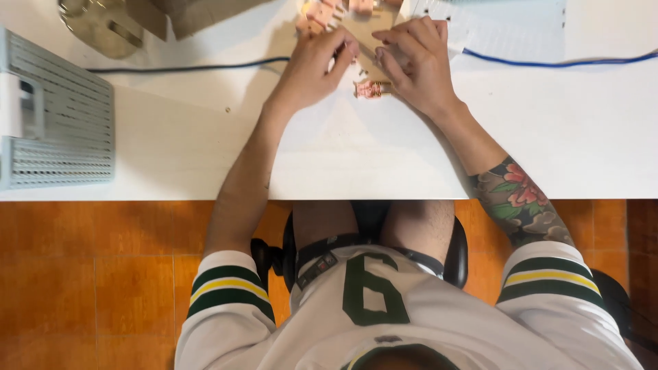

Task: The person assembles a small electrical component by inserting a wire into a pink plastic connector and tightening the screw terminals with a screwdriver. The person handles multiple similar connectors and a power strip on the table.

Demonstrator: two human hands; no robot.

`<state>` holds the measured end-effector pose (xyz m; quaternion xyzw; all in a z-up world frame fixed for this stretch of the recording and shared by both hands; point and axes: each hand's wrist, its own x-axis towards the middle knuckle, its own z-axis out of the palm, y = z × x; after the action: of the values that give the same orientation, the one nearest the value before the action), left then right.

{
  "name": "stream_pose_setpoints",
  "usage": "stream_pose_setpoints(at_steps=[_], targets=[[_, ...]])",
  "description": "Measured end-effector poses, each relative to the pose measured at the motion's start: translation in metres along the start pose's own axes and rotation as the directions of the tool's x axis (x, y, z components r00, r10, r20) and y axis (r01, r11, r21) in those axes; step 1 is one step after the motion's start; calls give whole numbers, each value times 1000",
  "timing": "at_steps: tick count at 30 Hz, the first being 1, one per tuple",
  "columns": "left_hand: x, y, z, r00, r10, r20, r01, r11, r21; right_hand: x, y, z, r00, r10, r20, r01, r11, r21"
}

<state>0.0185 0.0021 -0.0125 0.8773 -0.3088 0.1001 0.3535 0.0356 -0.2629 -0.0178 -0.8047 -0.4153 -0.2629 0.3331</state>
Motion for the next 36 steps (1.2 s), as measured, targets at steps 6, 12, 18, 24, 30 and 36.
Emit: stream_pose_setpoints(at_steps=[6,12,18,24,30,36], targets=[[0,12,-13,1000,0,-30,-7,976,-216,-1,-6,3,999,36,3,-36,999,-37],[-2,23,-21,985,-152,84,168,960,-224,-3,-1,8,1000,-15,-3,14,996,-88],[1,32,-24,990,-124,62,138,937,-322,-3,-5,4,999,-52,9,52,995,-83],[2,35,-24,988,-141,68,156,927,-341,1,-8,2,991,-130,17,131,970,-203],[3,33,-22,991,-118,60,132,922,-364,3,-6,6,980,-197,-3,189,941,-282],[2,39,-25,978,-184,101,209,894,-396,4,-7,5,980,-193,-40,176,946,-271]])
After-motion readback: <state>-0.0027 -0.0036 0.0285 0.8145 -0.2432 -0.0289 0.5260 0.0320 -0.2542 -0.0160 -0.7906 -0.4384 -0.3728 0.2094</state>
